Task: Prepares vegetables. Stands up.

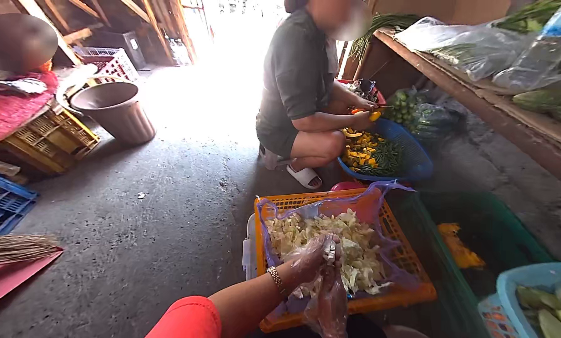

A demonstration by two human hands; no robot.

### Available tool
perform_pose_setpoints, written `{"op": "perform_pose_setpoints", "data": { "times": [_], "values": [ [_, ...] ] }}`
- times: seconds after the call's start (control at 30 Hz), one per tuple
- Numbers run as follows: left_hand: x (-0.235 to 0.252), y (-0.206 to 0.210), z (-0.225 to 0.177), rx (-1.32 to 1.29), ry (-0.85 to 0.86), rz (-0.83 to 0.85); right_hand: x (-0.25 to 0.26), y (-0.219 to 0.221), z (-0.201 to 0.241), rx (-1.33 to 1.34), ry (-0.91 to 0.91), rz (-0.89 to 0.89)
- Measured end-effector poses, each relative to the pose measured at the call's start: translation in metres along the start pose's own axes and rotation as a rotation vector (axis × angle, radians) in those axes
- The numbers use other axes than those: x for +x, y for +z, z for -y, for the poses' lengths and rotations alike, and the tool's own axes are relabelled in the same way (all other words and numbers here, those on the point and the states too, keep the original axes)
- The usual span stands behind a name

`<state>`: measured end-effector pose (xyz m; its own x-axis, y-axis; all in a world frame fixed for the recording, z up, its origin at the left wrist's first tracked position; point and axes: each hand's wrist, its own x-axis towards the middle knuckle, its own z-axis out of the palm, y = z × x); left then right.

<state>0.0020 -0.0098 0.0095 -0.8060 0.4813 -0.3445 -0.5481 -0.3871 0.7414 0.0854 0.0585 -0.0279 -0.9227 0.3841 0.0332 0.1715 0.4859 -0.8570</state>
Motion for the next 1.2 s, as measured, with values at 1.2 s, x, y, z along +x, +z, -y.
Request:
{"op": "perform_pose_setpoints", "data": {
  "times": [1.2],
  "values": [
    [0.015, -0.017, -0.002, 0.301, 0.051, 0.217, 0.027, -0.030, -0.020, -0.560, -0.313, -0.311]
  ]
}}
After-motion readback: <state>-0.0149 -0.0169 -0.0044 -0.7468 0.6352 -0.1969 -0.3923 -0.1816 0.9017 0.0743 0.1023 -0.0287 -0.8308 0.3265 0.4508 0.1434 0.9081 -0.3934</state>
